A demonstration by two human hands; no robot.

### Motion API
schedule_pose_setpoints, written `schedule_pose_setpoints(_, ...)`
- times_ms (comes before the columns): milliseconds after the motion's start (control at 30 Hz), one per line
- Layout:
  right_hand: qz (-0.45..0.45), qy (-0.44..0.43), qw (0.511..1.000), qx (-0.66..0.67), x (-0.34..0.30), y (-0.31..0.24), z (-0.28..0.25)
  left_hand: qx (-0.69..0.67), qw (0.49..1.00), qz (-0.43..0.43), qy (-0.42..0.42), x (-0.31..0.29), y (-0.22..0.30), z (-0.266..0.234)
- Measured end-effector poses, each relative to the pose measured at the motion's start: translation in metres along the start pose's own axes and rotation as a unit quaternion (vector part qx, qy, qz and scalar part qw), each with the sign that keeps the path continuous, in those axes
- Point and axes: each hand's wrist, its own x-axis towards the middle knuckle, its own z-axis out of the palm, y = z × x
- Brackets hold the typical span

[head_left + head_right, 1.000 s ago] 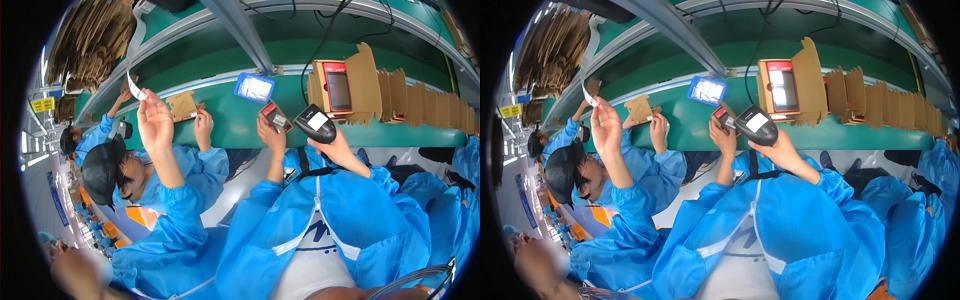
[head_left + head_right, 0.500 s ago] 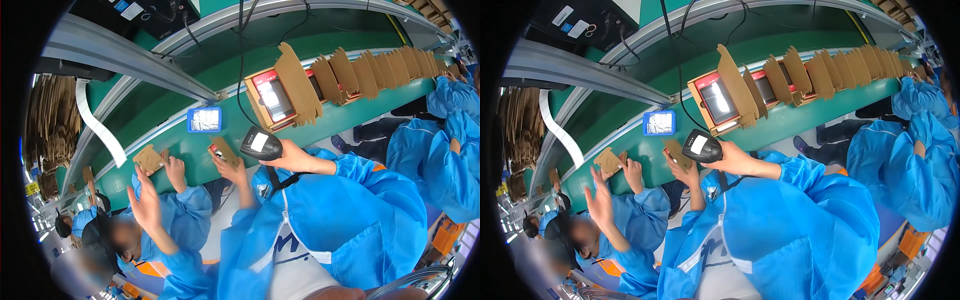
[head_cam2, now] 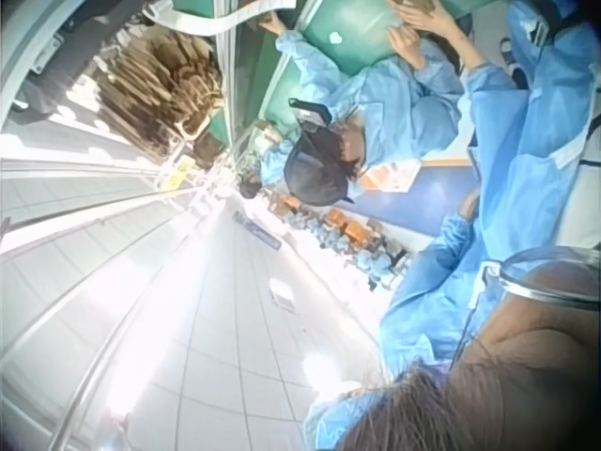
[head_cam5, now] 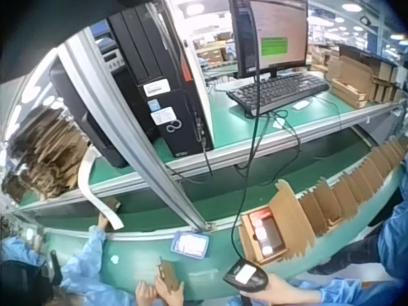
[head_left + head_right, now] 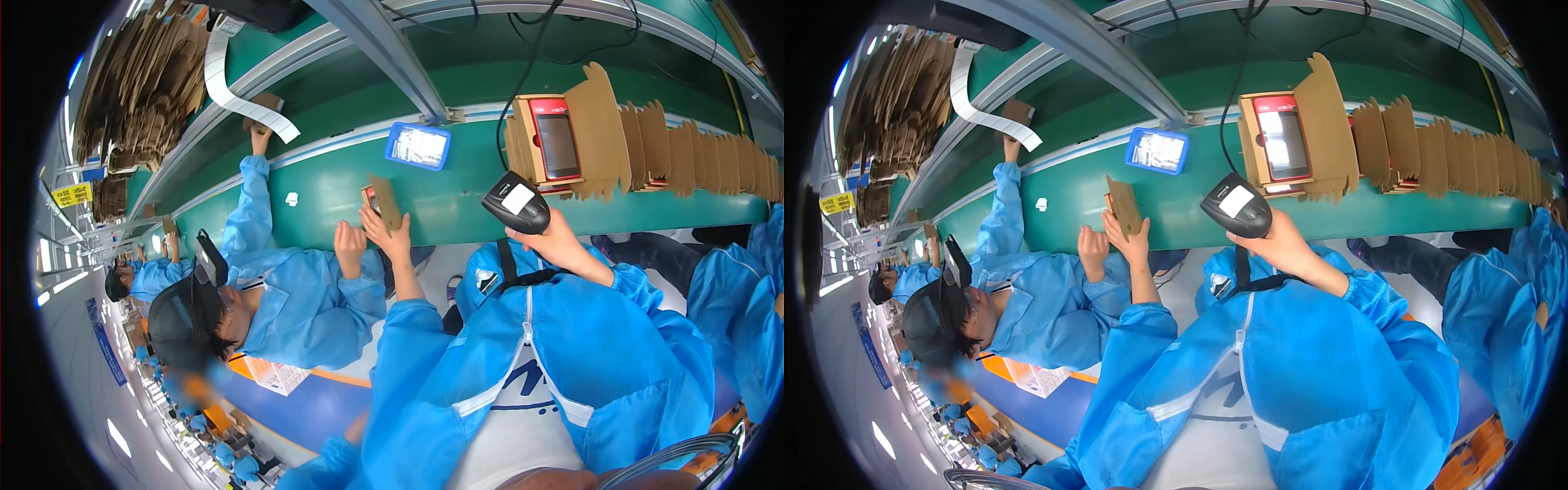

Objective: The person scans barcodes on packaged devices and labels using a handheld barcode scanner on an assembly line, taking labels from a tray and handling cardboard boxes.

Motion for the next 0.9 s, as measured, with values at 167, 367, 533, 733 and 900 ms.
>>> schedule_pose_setpoints(167, -0.006, 0.008, 1.0, 0.003, 0.002, 0.001, 0.001, -0.08, 0.996, -0.029, 0.015, -0.018, 0.03, -0.017)
schedule_pose_setpoints(367, 0.006, 0.006, 1.0, 0.008, -0.005, -0.002, -0.002, -0.229, 0.959, -0.053, 0.158, -0.042, 0.083, -0.056)
schedule_pose_setpoints(533, -0.201, 0.004, 0.977, -0.068, -0.038, -0.024, -0.009, -0.312, 0.946, 0.085, -0.019, -0.037, 0.169, -0.089)
schedule_pose_setpoints(733, -0.486, -0.086, 0.868, -0.051, -0.11, -0.099, -0.081, -0.466, 0.854, 0.073, -0.22, -0.017, 0.261, -0.091)
schedule_pose_setpoints(900, -0.613, -0.072, 0.725, 0.305, -0.152, -0.119, -0.1, -0.553, 0.807, -0.029, -0.203, 0.003, 0.239, -0.075)
